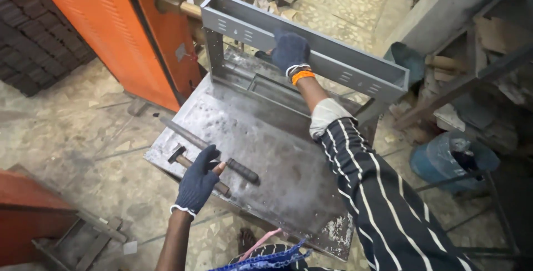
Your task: Assembling, spot-welding, hammering, and filing metal components to construct a frame.
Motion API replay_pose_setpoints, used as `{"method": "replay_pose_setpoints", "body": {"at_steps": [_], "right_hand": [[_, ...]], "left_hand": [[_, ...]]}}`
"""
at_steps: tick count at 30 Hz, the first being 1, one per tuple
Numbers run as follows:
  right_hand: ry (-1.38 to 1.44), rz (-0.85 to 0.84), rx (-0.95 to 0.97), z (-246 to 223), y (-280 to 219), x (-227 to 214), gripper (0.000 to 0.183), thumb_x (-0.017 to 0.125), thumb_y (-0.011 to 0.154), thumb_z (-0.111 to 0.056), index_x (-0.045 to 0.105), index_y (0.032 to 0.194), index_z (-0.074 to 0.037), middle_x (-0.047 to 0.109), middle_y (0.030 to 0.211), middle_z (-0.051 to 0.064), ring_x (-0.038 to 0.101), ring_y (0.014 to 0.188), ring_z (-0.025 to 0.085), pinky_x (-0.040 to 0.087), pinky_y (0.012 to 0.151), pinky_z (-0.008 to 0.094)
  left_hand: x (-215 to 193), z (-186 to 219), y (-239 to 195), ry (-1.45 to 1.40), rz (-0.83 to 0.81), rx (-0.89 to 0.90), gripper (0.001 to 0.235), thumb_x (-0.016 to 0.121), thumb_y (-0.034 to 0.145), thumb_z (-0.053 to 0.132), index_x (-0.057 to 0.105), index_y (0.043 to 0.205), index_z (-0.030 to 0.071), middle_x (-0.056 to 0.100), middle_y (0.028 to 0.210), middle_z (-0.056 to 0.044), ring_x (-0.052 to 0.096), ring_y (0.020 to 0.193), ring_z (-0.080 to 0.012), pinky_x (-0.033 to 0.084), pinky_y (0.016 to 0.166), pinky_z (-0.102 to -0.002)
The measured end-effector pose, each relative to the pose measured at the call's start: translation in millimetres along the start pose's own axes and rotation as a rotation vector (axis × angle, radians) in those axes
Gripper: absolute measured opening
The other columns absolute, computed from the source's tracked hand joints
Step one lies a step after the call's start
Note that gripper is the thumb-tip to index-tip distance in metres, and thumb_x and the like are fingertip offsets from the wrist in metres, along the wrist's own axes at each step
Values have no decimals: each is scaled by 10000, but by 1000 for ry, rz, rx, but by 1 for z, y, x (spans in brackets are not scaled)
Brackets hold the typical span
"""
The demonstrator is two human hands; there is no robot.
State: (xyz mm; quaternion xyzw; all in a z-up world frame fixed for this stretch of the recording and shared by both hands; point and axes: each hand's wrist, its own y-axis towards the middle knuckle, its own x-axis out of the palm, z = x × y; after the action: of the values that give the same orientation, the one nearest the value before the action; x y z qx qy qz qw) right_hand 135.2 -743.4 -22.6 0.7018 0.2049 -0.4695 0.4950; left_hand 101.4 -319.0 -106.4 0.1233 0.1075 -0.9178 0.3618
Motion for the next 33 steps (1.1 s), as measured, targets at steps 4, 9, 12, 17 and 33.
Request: {"method": "replay_pose_setpoints", "body": {"at_steps": [4, 9, 12, 17, 33], "right_hand": [[-32, -21, 11, -3, -4, -4, 392, 864, 762, -393, 715, 1003, -121, 707, 770, 178, 705, 767, 397, 534, 647, 531], [25, 81, -58, 6, -2, -1, 403, 892, 705, -392, 717, 953, -127, 717, 799, 169, 706, 793, 392, 533, 662, 528], [46, 105, -83, 6, -3, 2, 404, 897, 700, -347, 729, 994, -126, 715, 819, 182, 702, 771, 396, 537, 650, 515], [35, 56, -28, 10, 5, 0, 387, 896, 720, -388, 725, 954, -131, 722, 829, 175, 703, 805, 403, 533, 675, 531], [-113, 18, -72, 44, 30, 17, 400, 883, 794, -464, 709, 936, -132, 725, 839, 180, 711, 773, 413, 553, 642, 525]], "left_hand": [[-5, 14, -9, -1, 24, -49, 622, 699, 912, 313, 506, 1453, 73, 704, 1316, -88, 733, 1051, -217, 575, 797, -336], [-8, 0, -12, -51, 51, -61, 609, 707, 899, 292, 519, 1438, 81, 702, 1306, -86, 731, 1035, -191, 576, 770, -331], [-10, 7, -19, -52, 43, -89, 601, 684, 911, 270, 509, 1461, 101, 703, 1306, -81, 727, 1023, -191, 578, 777, -325], [-10, -4, -21, -54, 47, -67, 594, 688, 903, 244, 513, 1450, 90, 702, 1304, -85, 728, 1026, -187, 580, 783, -329], [-24, -16, -11, -58, 128, -106, 543, 700, 901, 279, 563, 1380, 62, 718, 1256, -97, 714, 1045, -197, 585, 808, -348]]}}
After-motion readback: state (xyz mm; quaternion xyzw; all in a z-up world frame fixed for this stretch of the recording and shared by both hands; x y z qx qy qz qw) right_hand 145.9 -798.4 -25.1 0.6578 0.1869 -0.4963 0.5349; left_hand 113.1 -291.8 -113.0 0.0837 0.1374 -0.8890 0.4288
